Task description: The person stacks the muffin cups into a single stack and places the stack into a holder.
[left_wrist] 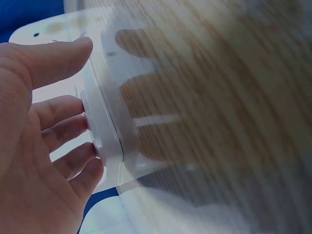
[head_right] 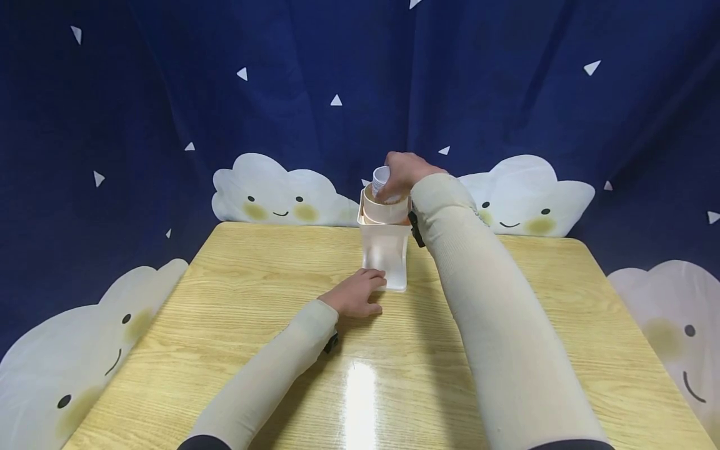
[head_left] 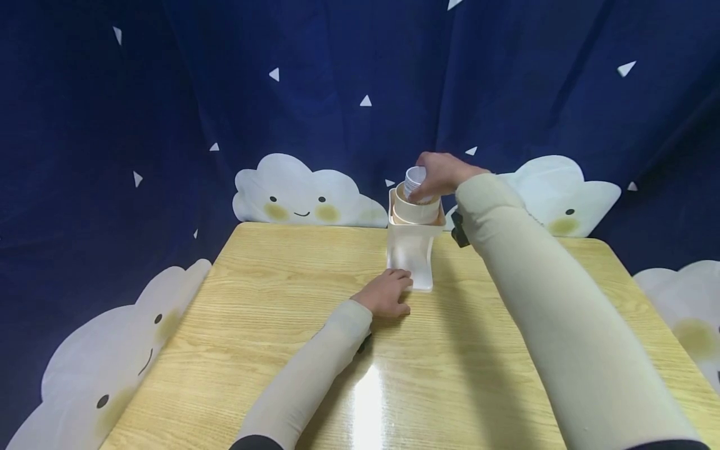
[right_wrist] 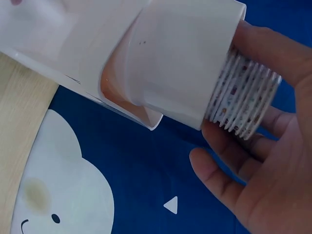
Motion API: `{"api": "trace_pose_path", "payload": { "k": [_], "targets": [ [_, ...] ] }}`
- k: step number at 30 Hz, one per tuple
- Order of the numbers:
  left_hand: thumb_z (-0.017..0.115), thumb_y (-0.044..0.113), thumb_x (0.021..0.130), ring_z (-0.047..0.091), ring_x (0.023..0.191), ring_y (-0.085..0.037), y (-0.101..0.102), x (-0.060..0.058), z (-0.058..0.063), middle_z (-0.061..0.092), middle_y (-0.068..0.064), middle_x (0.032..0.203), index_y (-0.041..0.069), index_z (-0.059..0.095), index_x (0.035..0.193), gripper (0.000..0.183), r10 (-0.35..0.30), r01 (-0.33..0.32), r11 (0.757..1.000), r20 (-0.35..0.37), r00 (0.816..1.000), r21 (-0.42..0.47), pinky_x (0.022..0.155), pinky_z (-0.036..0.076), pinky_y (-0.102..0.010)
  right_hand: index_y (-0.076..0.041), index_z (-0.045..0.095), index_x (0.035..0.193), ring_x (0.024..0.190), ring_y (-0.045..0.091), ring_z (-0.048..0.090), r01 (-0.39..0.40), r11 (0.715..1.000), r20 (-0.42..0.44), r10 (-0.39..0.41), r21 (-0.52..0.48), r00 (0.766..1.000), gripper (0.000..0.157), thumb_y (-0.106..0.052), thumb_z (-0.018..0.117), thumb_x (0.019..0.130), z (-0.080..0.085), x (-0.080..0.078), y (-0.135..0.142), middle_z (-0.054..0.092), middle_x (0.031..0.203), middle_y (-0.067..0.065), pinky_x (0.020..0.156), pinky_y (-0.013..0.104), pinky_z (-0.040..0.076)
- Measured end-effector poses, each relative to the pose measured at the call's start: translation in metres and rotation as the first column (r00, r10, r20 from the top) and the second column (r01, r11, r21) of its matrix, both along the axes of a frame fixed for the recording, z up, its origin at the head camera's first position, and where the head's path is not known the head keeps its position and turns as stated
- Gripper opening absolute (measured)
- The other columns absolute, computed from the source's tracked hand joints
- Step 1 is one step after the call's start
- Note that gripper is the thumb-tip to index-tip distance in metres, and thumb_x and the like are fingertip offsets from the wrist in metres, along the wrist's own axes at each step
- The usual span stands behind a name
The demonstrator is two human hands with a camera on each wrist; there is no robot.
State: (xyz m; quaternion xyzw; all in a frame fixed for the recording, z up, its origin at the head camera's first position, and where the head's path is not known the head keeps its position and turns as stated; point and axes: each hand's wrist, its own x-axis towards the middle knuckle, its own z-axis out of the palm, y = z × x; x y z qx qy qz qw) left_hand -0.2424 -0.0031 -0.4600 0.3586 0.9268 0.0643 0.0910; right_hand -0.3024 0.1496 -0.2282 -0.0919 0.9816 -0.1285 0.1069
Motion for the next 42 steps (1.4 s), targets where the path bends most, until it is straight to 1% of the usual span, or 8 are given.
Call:
{"api": "trace_pose_path", "payload": {
  "k": [10,21,24,28,32,35,37,42],
  "targets": [
    [0.066,0.037,0.089,0.039,0.144,-0.026,-0.002,-0.001,0.000,0.041,-0.005,0.157,0.013,0.050,0.144,0.062,-0.007,0.007,1.000,0.000,1.000,0.003,0.119,0.034,-0.033,0.001,0.042,0.140,0.119,0.035,0.053,-0.018,1.000,-0.010,0.018,0.005,1.000,0.074,-0.033,0.074,0.083,-0.002,-0.001,0.000,0.054,0.133,0.022,0.104,0.050,0.046],
    [0.066,0.037,0.089,0.038,0.145,-0.026,-0.002,-0.001,0.000,0.039,-0.004,0.158,0.013,0.049,0.145,0.063,0.002,-0.002,1.000,0.004,1.000,-0.001,0.119,0.034,-0.033,0.000,0.046,0.140,0.117,0.034,0.053,-0.010,1.000,0.015,0.010,0.024,1.000,0.069,-0.033,0.072,0.085,-0.003,0.000,-0.001,0.054,0.134,0.020,0.103,0.050,0.048],
    [0.066,0.036,0.089,0.038,0.144,-0.025,-0.001,-0.001,-0.001,0.039,-0.004,0.158,0.014,0.049,0.145,0.063,0.002,-0.002,1.000,0.005,1.000,0.000,0.119,0.034,-0.033,0.000,0.044,0.143,0.123,0.035,0.050,-0.015,0.999,0.027,0.015,0.031,1.000,0.072,-0.034,0.071,0.086,-0.003,0.000,-0.001,0.050,0.141,0.022,0.107,0.051,0.045],
    [0.066,0.036,0.088,0.038,0.145,-0.026,-0.001,-0.001,-0.002,0.039,-0.004,0.158,0.013,0.049,0.145,0.063,-0.007,0.007,1.000,0.003,1.000,0.000,0.119,0.033,-0.033,-0.003,0.035,0.150,0.137,0.037,0.041,-0.011,0.999,0.057,0.010,0.030,0.998,0.080,-0.040,0.069,0.087,-0.002,0.001,0.002,0.040,0.153,0.023,0.115,0.054,0.036],
    [0.066,0.036,0.088,0.038,0.145,-0.026,-0.002,-0.001,-0.001,0.040,-0.005,0.158,0.013,0.049,0.144,0.063,-0.012,0.012,1.000,-0.002,1.000,-0.001,0.119,0.033,-0.033,-0.003,0.031,0.152,0.143,0.038,0.034,-0.019,0.999,0.053,0.017,0.028,0.998,0.082,-0.047,0.063,0.091,0.000,0.000,0.007,0.035,0.156,0.024,0.117,0.056,0.032],
    [0.066,0.036,0.088,0.038,0.144,-0.026,-0.002,-0.002,0.000,0.040,-0.005,0.157,0.013,0.050,0.144,0.062,-0.011,0.011,1.000,-0.006,1.000,-0.004,0.119,0.034,-0.033,-0.002,0.032,0.151,0.143,0.039,0.033,-0.030,0.999,0.033,0.029,0.022,0.999,0.077,-0.046,0.058,0.093,0.002,-0.001,0.011,0.036,0.155,0.025,0.118,0.056,0.031],
    [0.066,0.036,0.088,0.039,0.144,-0.026,-0.002,-0.002,0.000,0.041,-0.005,0.157,0.013,0.050,0.143,0.062,-0.010,0.010,1.000,-0.006,1.000,-0.005,0.119,0.034,-0.034,-0.002,0.037,0.149,0.143,0.039,0.035,-0.033,0.999,0.026,0.033,0.013,0.999,0.071,-0.043,0.057,0.095,0.002,-0.002,0.014,0.038,0.154,0.024,0.117,0.056,0.032],
    [0.066,0.036,0.088,0.038,0.144,-0.027,-0.002,-0.001,0.001,0.041,-0.005,0.157,0.013,0.051,0.143,0.061,-0.007,0.007,1.000,-0.006,1.000,-0.013,0.119,0.034,-0.034,-0.007,0.059,0.132,0.136,0.038,0.041,-0.049,0.999,0.035,0.049,-0.019,0.998,0.040,-0.023,0.055,0.096,-0.002,0.000,0.018,0.046,0.151,0.021,0.115,0.057,0.034]
  ]
}}
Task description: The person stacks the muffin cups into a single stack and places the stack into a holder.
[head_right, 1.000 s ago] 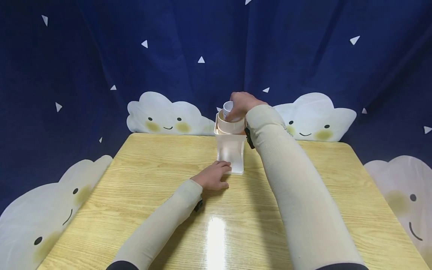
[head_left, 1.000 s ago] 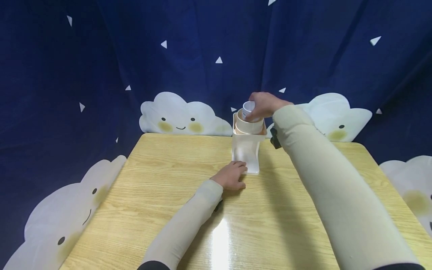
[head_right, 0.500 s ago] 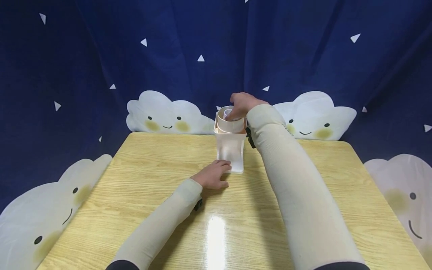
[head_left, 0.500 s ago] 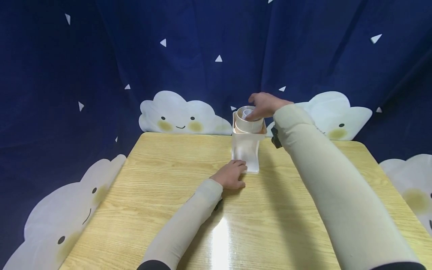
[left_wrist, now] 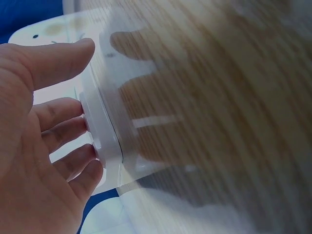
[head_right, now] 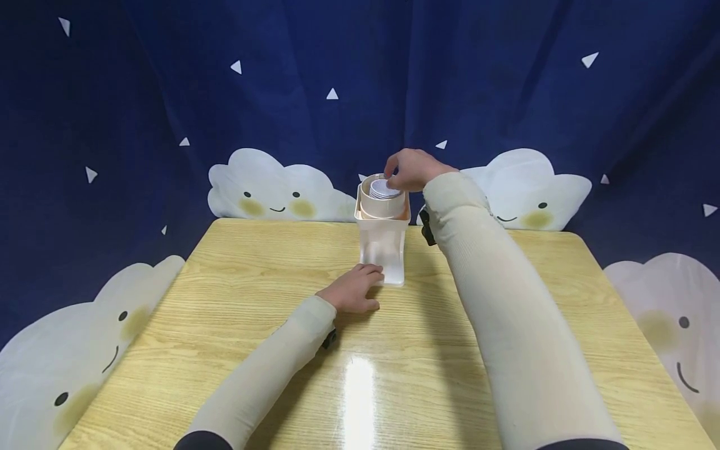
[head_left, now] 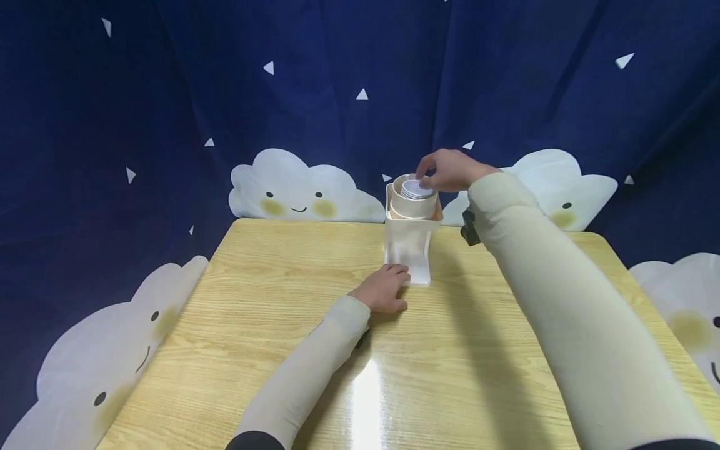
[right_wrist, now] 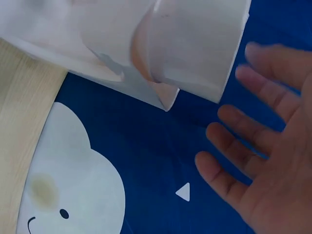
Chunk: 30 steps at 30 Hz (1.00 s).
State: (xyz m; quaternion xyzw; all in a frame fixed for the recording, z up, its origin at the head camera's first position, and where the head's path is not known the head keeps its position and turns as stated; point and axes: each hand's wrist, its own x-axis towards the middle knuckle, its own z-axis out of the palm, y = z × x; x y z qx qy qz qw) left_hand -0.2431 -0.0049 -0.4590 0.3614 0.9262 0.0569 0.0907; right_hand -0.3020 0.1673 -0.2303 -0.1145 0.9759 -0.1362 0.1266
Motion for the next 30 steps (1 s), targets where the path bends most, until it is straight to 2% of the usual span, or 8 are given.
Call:
{"api": "trace_pose_path", "payload": {
  "k": [2,7,9,14,19,23,27,30],
  "targets": [
    [0.066,0.037,0.089,0.038,0.145,-0.027,0.000,0.001,0.000,0.040,-0.005,0.157,0.013,0.051,0.143,0.061,-0.003,0.003,1.000,0.002,1.000,-0.004,0.119,0.034,-0.034,-0.011,0.065,0.127,0.134,0.037,0.042,-0.008,1.000,0.010,0.008,0.000,1.000,0.035,-0.014,0.051,0.095,-0.002,0.002,-0.001,0.046,0.151,0.020,0.115,0.058,0.033],
    [0.066,0.037,0.090,0.038,0.145,-0.027,0.002,0.002,0.000,0.040,-0.006,0.157,0.013,0.050,0.143,0.061,-0.009,0.009,1.000,-0.001,1.000,-0.003,0.119,0.034,-0.035,-0.010,0.070,0.123,0.139,0.036,0.039,-0.056,0.998,0.011,0.056,0.002,0.998,0.050,0.004,0.041,0.084,-0.006,0.003,-0.006,0.046,0.152,0.018,0.117,0.054,0.033],
    [0.066,0.037,0.090,0.038,0.145,-0.027,0.002,0.002,0.000,0.040,-0.006,0.157,0.013,0.050,0.143,0.061,-0.013,0.013,1.000,-0.003,1.000,0.002,0.119,0.034,-0.035,-0.010,0.070,0.123,0.143,0.037,0.034,-0.068,0.998,0.019,0.068,0.004,0.998,0.054,0.007,0.039,0.082,-0.007,0.002,-0.008,0.045,0.153,0.017,0.120,0.054,0.028],
    [0.065,0.037,0.090,0.037,0.145,-0.027,0.003,0.002,-0.001,0.039,-0.006,0.158,0.012,0.049,0.144,0.062,-0.020,0.021,1.000,-0.005,1.000,0.002,0.120,0.033,-0.035,-0.014,0.071,0.123,0.146,0.041,0.023,-0.069,0.997,0.012,0.069,0.015,0.998,0.058,0.007,0.038,0.080,-0.008,0.002,-0.006,0.042,0.155,0.016,0.122,0.058,0.015],
    [0.066,0.037,0.089,0.035,0.147,-0.027,0.003,0.001,-0.001,0.038,-0.007,0.159,0.011,0.049,0.145,0.063,-0.021,0.021,0.999,0.018,1.000,0.027,0.121,0.031,-0.035,-0.011,0.066,0.127,0.140,0.038,0.030,-0.011,0.999,-0.025,0.010,-0.034,1.000,0.050,0.001,0.045,0.083,-0.003,0.006,0.005,0.044,0.153,0.018,0.117,0.058,0.025],
    [0.065,0.033,0.089,0.037,0.146,-0.029,-0.004,-0.003,-0.003,0.041,-0.012,0.157,0.008,0.054,0.139,0.057,-0.038,0.035,0.993,0.025,0.999,0.112,0.121,0.031,-0.036,-0.005,0.059,0.132,0.130,0.037,0.039,0.005,0.998,-0.065,-0.009,-0.065,0.998,0.047,-0.004,0.047,0.087,0.001,0.009,0.017,0.042,0.152,0.024,0.101,0.052,0.040],
    [0.063,0.030,0.092,0.039,0.145,-0.032,-0.014,-0.004,-0.002,0.044,-0.017,0.154,0.004,0.058,0.134,0.050,-0.038,0.034,0.975,0.014,0.999,0.218,0.121,0.031,-0.039,-0.001,0.053,0.137,0.133,0.040,0.040,-0.006,0.998,-0.139,-0.002,-0.058,0.990,0.047,-0.008,0.044,0.091,0.005,0.016,0.033,0.042,0.151,0.027,0.107,0.053,0.038],
    [0.062,0.031,0.094,0.040,0.144,-0.032,-0.026,-0.002,0.005,0.045,-0.016,0.154,0.003,0.055,0.138,0.053,0.013,-0.011,0.965,-0.006,1.000,0.261,0.121,0.030,-0.039,-0.001,0.050,0.139,0.138,0.045,0.036,-0.008,0.999,-0.213,0.000,-0.037,0.977,0.047,-0.012,0.046,0.094,0.005,0.023,0.045,0.042,0.150,0.028,0.113,0.061,0.030]
  ]
}}
